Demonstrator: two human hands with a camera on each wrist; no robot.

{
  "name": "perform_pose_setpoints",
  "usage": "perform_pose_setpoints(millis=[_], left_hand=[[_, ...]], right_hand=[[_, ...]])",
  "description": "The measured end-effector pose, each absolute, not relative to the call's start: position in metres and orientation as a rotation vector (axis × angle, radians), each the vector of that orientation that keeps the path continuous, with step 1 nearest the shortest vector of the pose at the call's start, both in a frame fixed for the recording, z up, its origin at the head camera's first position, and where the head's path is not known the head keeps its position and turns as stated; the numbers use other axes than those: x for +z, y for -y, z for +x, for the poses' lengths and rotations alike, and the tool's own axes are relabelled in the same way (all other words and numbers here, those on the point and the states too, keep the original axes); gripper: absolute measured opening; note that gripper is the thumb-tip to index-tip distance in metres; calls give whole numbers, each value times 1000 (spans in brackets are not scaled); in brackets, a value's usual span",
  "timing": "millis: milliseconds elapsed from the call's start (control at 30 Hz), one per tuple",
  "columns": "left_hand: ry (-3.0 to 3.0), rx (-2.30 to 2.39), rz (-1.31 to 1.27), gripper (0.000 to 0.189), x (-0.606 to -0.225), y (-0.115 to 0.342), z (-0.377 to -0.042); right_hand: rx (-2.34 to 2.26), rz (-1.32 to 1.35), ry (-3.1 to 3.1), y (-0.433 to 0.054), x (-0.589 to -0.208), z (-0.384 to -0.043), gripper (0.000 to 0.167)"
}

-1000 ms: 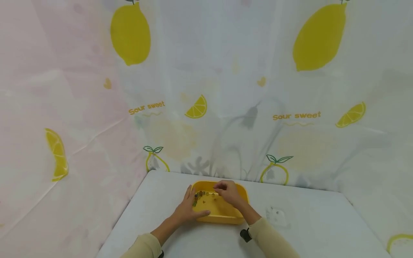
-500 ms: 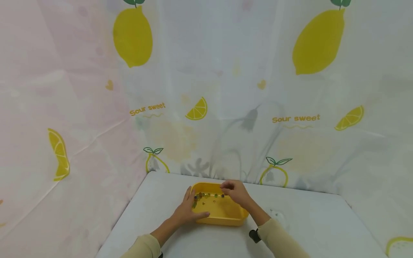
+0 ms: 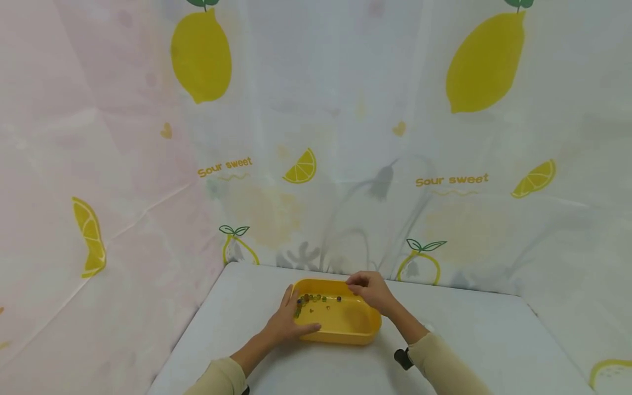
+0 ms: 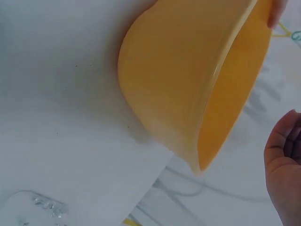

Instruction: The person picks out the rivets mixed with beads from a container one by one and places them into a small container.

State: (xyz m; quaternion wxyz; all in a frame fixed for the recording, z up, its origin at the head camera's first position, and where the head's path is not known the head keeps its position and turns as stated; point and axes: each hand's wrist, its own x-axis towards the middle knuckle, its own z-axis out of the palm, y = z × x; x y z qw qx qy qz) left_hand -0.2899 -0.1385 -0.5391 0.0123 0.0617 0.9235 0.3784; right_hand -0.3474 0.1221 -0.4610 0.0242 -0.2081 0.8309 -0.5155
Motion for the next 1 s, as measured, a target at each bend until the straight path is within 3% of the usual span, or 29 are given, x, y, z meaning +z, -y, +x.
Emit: perform_pose_setpoints(millis=[600,1000], left_hand=[[-2877,1187,228,119,-538,140,-290],[-2862,1191,206,119,-538,140,-289]], right_hand=[[-1579,-673,-2618,-169,-452,-347,16],[-1521,-514,-2651,-188,-448,-344,13]])
